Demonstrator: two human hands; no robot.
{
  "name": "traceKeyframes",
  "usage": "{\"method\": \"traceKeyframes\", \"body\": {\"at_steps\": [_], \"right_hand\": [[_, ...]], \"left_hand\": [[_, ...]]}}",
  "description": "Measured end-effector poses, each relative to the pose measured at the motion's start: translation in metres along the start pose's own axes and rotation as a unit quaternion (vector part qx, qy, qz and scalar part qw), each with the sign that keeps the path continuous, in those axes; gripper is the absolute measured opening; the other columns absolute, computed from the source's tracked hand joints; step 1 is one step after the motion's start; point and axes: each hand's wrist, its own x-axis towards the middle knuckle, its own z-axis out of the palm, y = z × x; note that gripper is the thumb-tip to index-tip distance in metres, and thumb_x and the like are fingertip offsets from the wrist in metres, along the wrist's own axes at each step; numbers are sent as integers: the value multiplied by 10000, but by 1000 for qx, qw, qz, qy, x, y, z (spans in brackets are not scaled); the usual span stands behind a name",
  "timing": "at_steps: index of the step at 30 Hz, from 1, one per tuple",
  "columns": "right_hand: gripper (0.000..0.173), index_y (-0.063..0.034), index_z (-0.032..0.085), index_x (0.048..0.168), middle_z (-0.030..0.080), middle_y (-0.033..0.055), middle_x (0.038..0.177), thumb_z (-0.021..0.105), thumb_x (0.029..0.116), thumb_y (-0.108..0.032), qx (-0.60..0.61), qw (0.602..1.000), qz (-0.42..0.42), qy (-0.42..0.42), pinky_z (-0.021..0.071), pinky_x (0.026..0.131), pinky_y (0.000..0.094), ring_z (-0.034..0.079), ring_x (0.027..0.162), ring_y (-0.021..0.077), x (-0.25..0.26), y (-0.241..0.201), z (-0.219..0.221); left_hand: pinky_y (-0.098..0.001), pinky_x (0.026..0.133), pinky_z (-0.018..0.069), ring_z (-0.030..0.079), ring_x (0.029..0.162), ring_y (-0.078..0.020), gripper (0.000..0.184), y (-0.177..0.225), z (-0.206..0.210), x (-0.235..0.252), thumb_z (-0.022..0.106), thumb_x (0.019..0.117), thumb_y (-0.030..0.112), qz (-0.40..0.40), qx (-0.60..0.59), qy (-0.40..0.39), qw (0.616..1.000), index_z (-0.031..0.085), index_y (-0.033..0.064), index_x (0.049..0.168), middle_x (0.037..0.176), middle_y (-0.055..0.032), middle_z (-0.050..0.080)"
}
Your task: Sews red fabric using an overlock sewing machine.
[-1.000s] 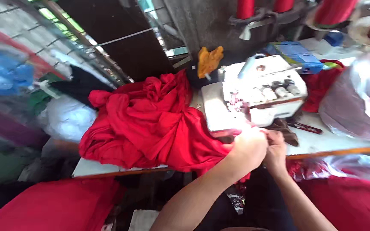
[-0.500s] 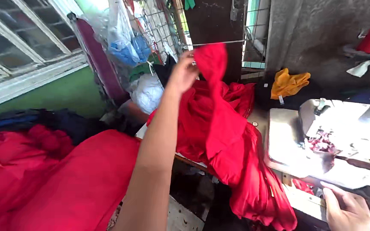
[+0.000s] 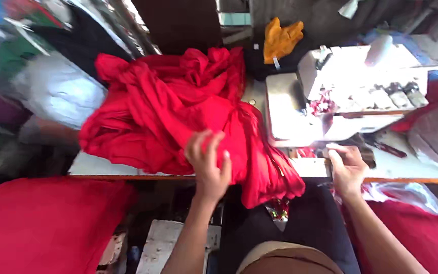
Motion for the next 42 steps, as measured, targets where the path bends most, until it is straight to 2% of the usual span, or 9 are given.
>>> {"method": "traceKeyframes", "body": {"at_steps": [6, 14, 20, 24, 27, 29, 32, 37, 42], "right_hand": [[122, -205, 720, 1037, 643, -24, 962, 620, 968, -210, -2, 980, -100, -172, 534, 852, 194, 621, 938, 37, -87, -65, -3], [540, 86, 706, 916, 700, 273, 910, 710, 898, -454, -200, 896, 207, -338, 551, 812, 620, 698, 919, 454, -104, -50, 55], [216, -48, 712, 774, 676, 104, 739, 589, 905, -168, -92, 964, 24, -247, 551, 745, 447, 682, 770, 260, -117, -23, 39], [224, -29, 714, 879, 652, 90, 832, 581, 925, -203, -58, 932, 132, -334, 559, 698, 321, 655, 776, 163, -105, -42, 8], [476, 66, 692, 1162, 693, 256, 1159, 665, 935, -353, -63, 897, 243, -365, 502, 1009, 558, 657, 1143, 366, -102, -49, 35], [424, 74, 598, 1329, 624, 185, 1347, 615, 998, -191, -11, 835, 372, -405, 345, 1158, 355, 525, 1323, 193, -69, -82, 38], [261, 139, 643, 1118, 705, 167, 1028, 654, 909, -17, 148, 882, 374, -243, 490, 932, 188, 649, 999, 79, -79, -67, 54], [246, 59, 667, 957, 682, 189, 902, 528, 950, -143, 20, 830, 231, -507, 530, 799, 477, 674, 863, 274, -103, -34, 21], [252, -45, 697, 1033, 669, 17, 816, 478, 918, -92, 50, 864, 174, -469, 505, 642, 217, 606, 717, 17, -81, -86, -68]], "left_hand": [[-386, 1100, 457, 597, 1244, -241, 196, 22, 10, -49, 577, 998, 159, 121, -86, -99, 984, 759, 153, 1069, 1128, -69, 715], [-300, 1030, 508, 648, 1132, -160, 201, 37, 4, -47, 562, 987, 102, 71, -155, -121, 978, 757, 93, 1034, 1046, -54, 729], [-348, 1066, 491, 629, 1181, -213, 196, 79, 17, -43, 576, 997, 124, 147, -174, -222, 948, 765, 115, 1049, 1067, -63, 723], [-344, 1074, 469, 612, 1193, -235, 223, 87, 29, -34, 556, 991, 85, 180, -184, -263, 930, 759, 114, 1078, 1080, -71, 715], [-349, 1069, 474, 624, 1173, -244, 214, 104, 42, -23, 572, 984, 89, 211, -197, -252, 924, 766, 116, 1070, 1054, -73, 722], [-359, 1046, 484, 634, 1155, -252, 221, 119, 44, -19, 567, 986, 90, 236, -211, -254, 914, 765, 119, 1081, 1042, -81, 723], [-383, 1036, 502, 651, 1146, -251, 208, 124, 32, -13, 566, 1004, 110, 239, -205, -248, 916, 764, 111, 1066, 1046, -94, 730], [-392, 1067, 490, 619, 1203, -241, 188, 85, -4, -7, 588, 995, 103, 202, -156, -221, 941, 770, 64, 1021, 1078, -91, 721], [-442, 1141, 401, 569, 1288, -276, 257, 92, 11, -9, 539, 1008, 140, 214, -196, -253, 923, 754, 76, 1135, 1175, -78, 728]]}}
